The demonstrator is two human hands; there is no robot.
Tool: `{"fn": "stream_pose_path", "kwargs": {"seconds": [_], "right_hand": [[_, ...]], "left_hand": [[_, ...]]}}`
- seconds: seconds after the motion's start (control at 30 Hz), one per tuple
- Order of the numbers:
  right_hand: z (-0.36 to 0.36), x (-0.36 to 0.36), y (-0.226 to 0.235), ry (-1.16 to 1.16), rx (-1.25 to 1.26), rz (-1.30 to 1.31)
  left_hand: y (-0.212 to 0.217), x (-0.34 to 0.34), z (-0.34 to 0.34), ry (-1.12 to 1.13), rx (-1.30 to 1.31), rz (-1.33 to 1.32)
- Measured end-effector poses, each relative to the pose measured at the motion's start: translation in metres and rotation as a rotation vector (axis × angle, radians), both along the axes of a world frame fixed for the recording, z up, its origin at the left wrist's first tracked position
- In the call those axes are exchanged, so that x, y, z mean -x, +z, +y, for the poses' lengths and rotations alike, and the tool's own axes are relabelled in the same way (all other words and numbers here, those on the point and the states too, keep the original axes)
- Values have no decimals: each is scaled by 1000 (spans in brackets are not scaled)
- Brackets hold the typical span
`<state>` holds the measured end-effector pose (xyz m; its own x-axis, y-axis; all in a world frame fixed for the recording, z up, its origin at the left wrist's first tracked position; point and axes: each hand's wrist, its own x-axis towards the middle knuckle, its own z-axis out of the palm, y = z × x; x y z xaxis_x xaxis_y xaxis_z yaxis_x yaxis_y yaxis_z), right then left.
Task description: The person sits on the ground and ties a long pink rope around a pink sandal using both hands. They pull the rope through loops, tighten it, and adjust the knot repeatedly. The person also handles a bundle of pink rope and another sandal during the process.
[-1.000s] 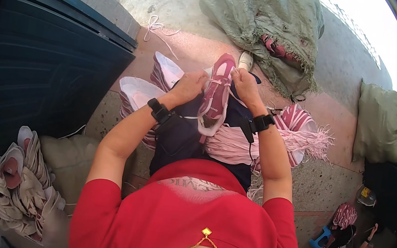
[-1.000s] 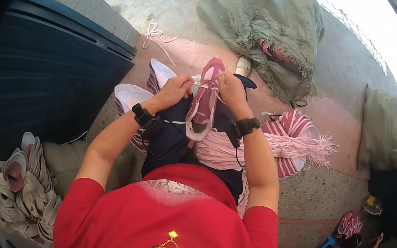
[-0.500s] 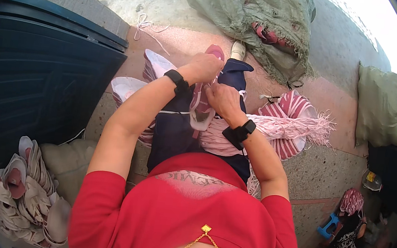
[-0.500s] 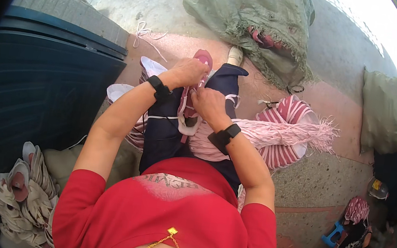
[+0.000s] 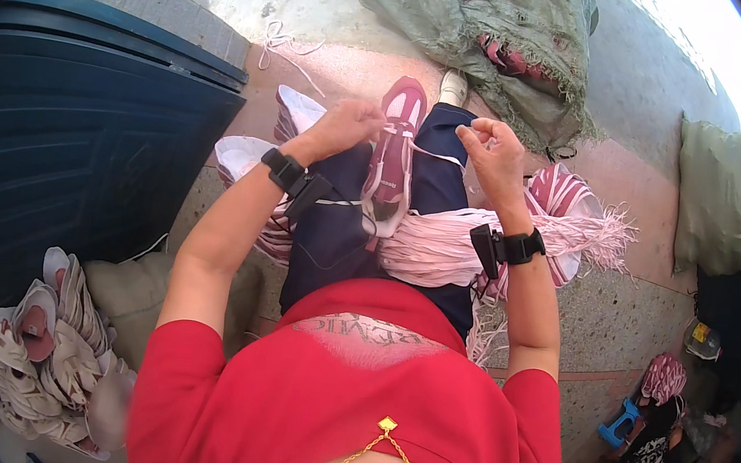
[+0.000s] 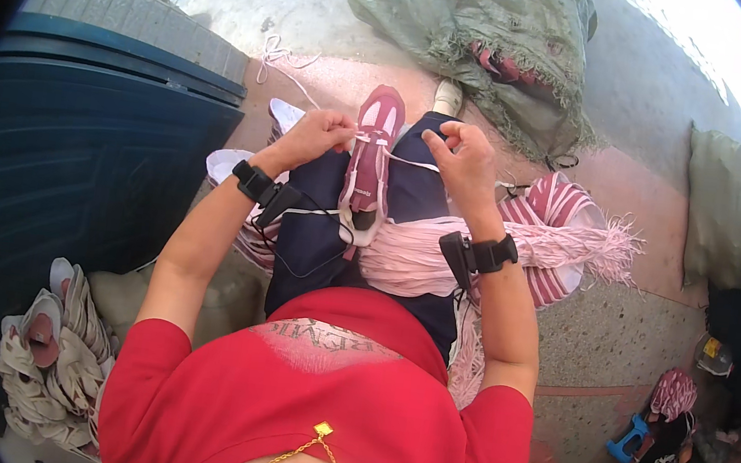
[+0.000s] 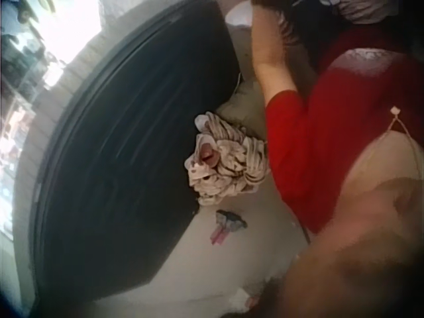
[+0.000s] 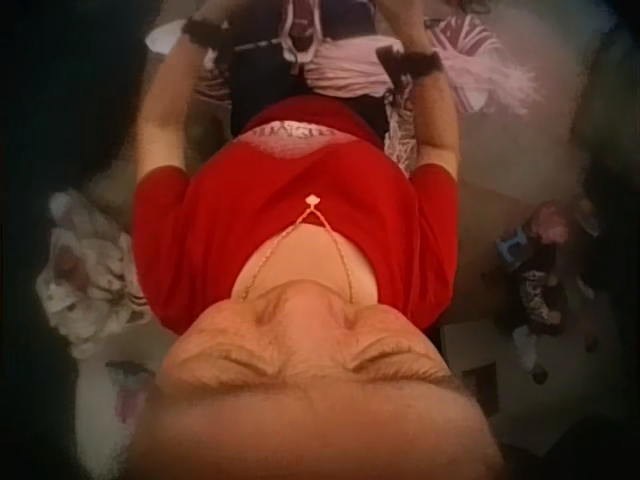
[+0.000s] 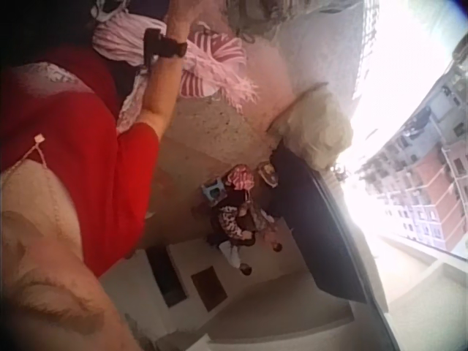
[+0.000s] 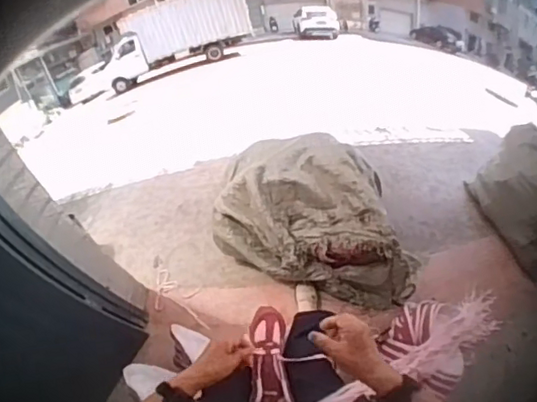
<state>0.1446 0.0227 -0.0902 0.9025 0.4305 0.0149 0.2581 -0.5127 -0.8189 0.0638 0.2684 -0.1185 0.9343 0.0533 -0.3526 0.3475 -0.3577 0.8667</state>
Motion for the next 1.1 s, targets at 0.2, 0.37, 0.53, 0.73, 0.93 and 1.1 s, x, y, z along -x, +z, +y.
{"fn": "stream_pose_path", "kwargs": {"seconds": [0.2, 0.37, 0.53, 0.73, 0.93, 1.1], "right_hand": [[72, 9, -29, 415, 111, -94], [90, -4, -52, 381, 240, -36], [83, -5, -73, 234, 85, 179], [85, -5, -73, 234, 47, 220], [76, -2, -53, 182, 47, -38], [35, -16, -26, 229, 698, -17]], "left_hand": [[-7, 26, 0, -81, -366, -204], [-25, 24, 3, 23, -522, -298], [-28, 7, -4, 6, -696, -301], [-22, -2, -7, -139, -882, -404], [-20, -4, -14, -65, -804, -369], [-22, 14, -25, 4, -804, -319]]}}
